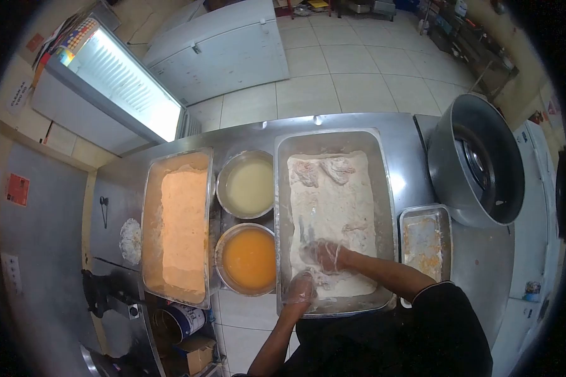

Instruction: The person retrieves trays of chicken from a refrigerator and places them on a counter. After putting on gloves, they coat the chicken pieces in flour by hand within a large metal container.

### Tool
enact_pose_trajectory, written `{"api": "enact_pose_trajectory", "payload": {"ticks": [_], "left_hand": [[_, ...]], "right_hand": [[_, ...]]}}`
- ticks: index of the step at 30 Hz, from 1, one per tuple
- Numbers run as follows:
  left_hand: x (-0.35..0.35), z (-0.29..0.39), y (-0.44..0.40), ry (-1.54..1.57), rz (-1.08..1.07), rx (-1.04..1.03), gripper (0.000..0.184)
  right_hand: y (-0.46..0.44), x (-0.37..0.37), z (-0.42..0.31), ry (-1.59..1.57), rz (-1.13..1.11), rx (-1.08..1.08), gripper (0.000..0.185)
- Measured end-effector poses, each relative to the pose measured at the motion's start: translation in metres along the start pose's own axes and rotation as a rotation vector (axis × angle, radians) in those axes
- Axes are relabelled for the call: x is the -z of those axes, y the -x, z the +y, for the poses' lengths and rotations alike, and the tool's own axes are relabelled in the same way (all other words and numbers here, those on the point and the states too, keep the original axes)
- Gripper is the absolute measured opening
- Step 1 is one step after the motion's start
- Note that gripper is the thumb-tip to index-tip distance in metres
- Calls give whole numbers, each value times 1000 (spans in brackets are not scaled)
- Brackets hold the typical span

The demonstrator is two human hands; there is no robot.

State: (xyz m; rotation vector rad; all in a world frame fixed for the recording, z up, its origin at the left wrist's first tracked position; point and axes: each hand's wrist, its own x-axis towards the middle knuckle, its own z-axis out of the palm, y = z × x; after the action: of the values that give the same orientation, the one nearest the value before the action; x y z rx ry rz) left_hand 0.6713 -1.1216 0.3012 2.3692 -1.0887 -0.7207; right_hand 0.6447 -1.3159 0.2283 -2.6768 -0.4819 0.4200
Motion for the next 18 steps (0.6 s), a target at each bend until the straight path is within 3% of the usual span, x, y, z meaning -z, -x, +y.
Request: {"api": "enact_pose_trajectory", "payload": {"ticks": [2, 5, 7, 9, 10, 13, 14, 16, 17, 18], "left_hand": [[-1, 0, -3, -10, -80, 8, 19], [-6, -12, -18, -44, -169, 92, 17], [-3, -11, -26, 20, -122, 198, 18], [5, -5, -28, -14, -172, 178, 19], [6, -2, -26, -47, -218, 162, 20], [-10, -19, -26, -52, -131, 67, 23], [-15, -23, -25, -56, -115, 68, 23], [-21, -28, -28, -157, -135, 29, 23], [-22, -29, -30, -167, -122, 25, 23], [-24, -30, -31, -157, -107, 12, 23]], "right_hand": [[5, -3, -4, -134, 56, 19, 46], [-1, 15, 1, -255, 28, -117, 43], [-27, -20, 46, -1123, 168, -120, 30], [-53, -21, 102, -231, 376, -133, 32], [-59, -6, 123, -222, 365, -120, 32], [-68, 104, 144, -928, 584, -345, 36], [-81, 102, 152, -920, 587, -330, 36], [-117, 83, 180, 153, 168, -465, 37], [-121, 77, 174, 160, 183, -461, 37], [-123, 60, 157, 219, 298, -592, 36]]}}
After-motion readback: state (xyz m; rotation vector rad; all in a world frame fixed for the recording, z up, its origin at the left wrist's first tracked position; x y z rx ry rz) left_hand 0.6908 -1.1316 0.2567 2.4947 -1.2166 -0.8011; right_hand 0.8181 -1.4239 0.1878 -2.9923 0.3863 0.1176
